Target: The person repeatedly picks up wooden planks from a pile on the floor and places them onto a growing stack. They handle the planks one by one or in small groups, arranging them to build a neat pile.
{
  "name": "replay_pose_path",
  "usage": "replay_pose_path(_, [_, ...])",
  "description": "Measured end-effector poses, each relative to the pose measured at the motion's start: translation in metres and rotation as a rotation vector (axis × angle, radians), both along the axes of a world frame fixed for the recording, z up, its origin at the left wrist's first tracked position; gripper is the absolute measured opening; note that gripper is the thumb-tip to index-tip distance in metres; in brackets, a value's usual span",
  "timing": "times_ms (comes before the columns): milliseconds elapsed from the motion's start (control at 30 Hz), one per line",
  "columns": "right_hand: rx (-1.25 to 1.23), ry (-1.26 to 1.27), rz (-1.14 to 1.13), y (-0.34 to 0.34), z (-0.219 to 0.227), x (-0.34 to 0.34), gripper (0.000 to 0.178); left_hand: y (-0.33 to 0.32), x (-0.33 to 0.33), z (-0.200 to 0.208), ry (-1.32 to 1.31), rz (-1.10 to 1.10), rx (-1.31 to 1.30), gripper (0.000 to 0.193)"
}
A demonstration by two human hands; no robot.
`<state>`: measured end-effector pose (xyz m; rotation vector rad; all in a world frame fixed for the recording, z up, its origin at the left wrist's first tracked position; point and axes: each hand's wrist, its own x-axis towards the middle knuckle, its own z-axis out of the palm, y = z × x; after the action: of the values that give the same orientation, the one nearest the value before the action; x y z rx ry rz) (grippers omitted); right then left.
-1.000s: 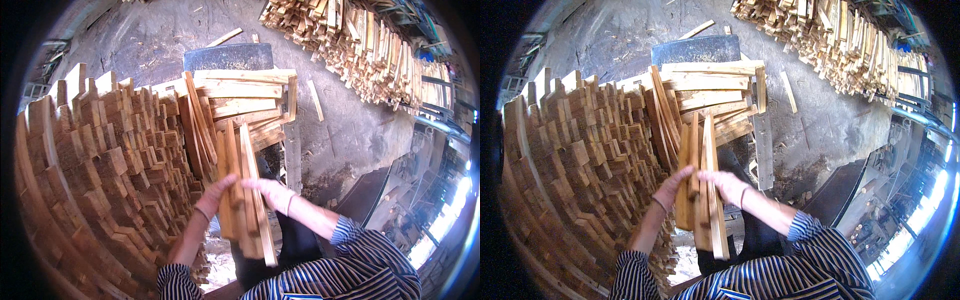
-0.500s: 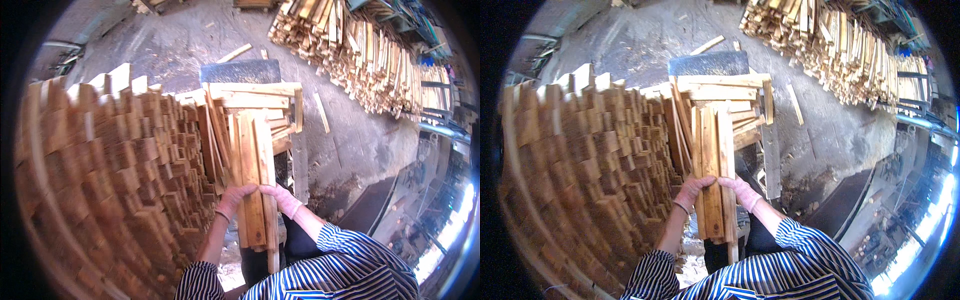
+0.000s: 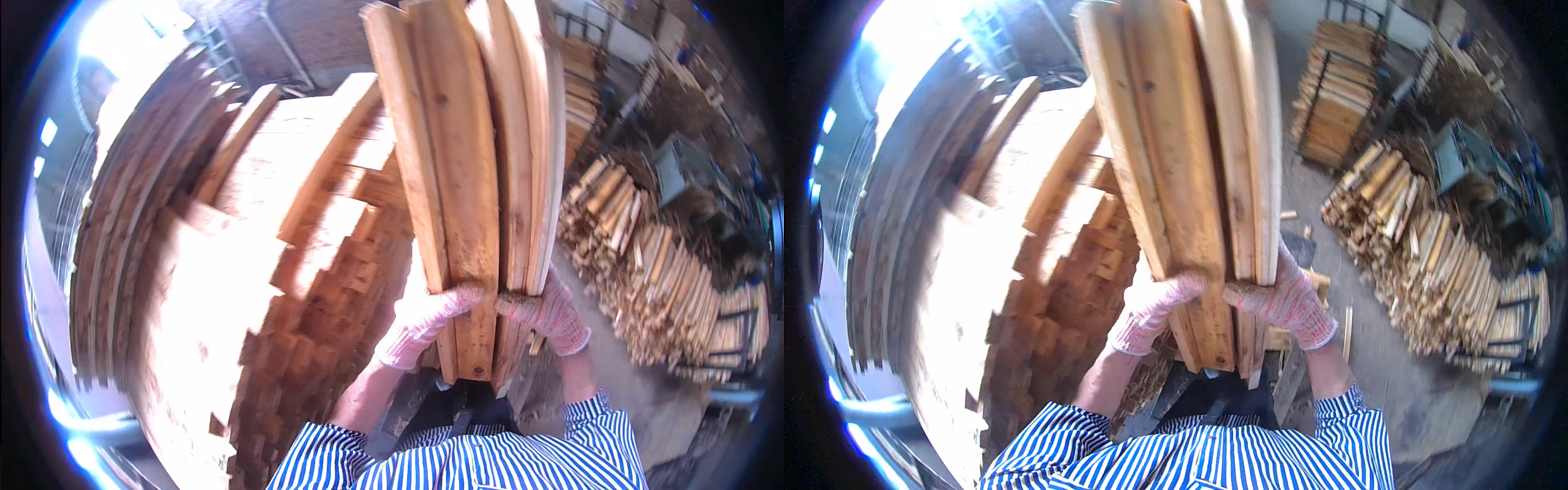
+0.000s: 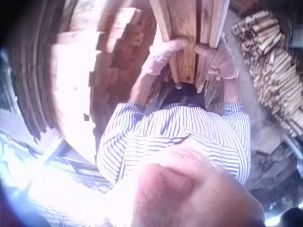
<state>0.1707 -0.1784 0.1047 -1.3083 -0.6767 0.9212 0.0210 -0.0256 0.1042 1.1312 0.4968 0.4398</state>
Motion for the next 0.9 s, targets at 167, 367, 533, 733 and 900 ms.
replay_pose_path(167, [0.174, -0.520, 0.270, 0.068, 0.135, -0.011, 0.098, 0.015, -0.039, 0.076, -0.234, 0.281, -0.032, 0.068])
replay_pose_path(367, [0.343, -0.534, 0.650, 0.159, 0.217, -0.003, 0.073, 0.040, -0.092, 0.104, -0.400, 0.652, -0.050, 0.061])
replay_pose_path(533, [0.934, -0.702, 0.866, 0.258, 0.187, 0.019, 0.018, 0.055, -0.120, 0.107, -0.716, 0.753, 0.110, 0.066])
replay_pose_path(733, [0.060, -0.878, 0.734, 0.385, 0.157, 0.018, 0.035, 0.064, -0.155, 0.121, -0.805, 0.701, 0.127, 0.079])
replay_pose_path(900, [-0.285, -1.103, 0.587, 0.410, 0.160, 0.010, 0.089, 0.044, -0.181, 0.133, -0.615, 0.972, 0.120, 0.067])
